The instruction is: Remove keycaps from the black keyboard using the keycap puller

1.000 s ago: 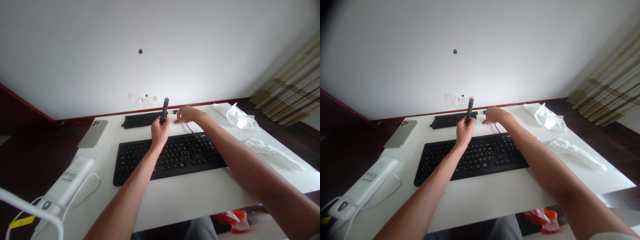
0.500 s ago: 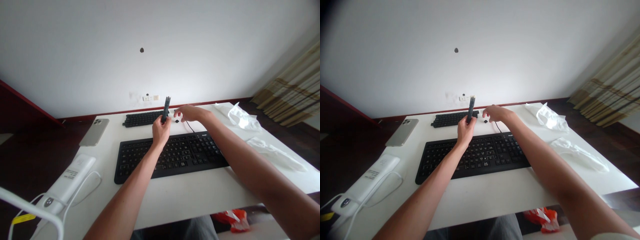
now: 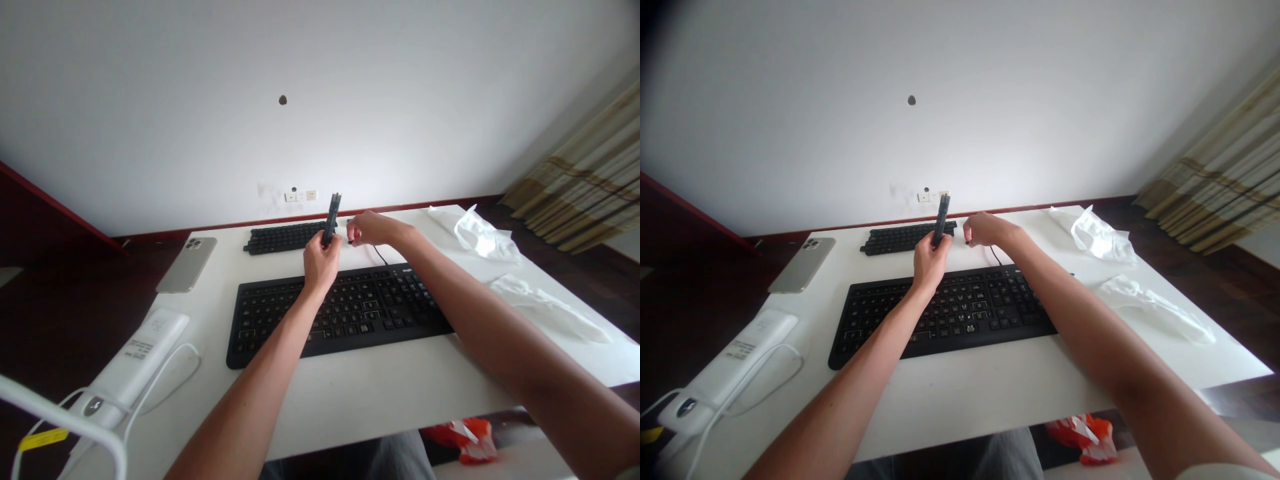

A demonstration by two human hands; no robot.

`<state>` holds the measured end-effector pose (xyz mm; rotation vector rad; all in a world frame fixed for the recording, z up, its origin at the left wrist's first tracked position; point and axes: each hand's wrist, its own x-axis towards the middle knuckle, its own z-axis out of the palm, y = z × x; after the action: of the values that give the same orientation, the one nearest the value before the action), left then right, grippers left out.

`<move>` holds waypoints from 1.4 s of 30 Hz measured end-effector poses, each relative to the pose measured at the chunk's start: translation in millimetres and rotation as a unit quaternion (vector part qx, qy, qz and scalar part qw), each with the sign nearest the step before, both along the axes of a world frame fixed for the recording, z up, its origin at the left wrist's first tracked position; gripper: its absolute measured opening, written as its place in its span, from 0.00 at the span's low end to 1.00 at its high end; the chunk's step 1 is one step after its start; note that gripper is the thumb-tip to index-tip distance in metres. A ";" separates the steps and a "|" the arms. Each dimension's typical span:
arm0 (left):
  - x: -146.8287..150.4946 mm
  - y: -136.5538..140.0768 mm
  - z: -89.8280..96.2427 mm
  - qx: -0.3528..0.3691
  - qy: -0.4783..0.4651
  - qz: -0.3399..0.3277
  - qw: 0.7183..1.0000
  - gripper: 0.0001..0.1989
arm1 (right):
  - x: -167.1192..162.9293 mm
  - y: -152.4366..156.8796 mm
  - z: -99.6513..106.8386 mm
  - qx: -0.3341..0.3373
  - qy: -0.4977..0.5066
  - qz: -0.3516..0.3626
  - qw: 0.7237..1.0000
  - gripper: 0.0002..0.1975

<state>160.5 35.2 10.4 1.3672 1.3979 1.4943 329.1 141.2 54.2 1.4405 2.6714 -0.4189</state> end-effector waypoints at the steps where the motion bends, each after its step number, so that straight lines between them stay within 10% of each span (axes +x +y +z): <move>1: 0.0 0.1 -0.3 0.000 0.000 0.001 1.000 0.13 | -0.4 -0.6 0.8 0.001 0.000 0.000 1.000 0.07; 42: 0.1 -1.4 0.3 0.009 0.010 -0.012 1.000 0.15 | 8.6 -0.4 13.3 0.007 -0.091 -0.021 0.996 0.18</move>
<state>160.6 33.8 10.7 1.4098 1.3787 1.4836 337.7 140.8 67.5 1.4642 2.5096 -0.2580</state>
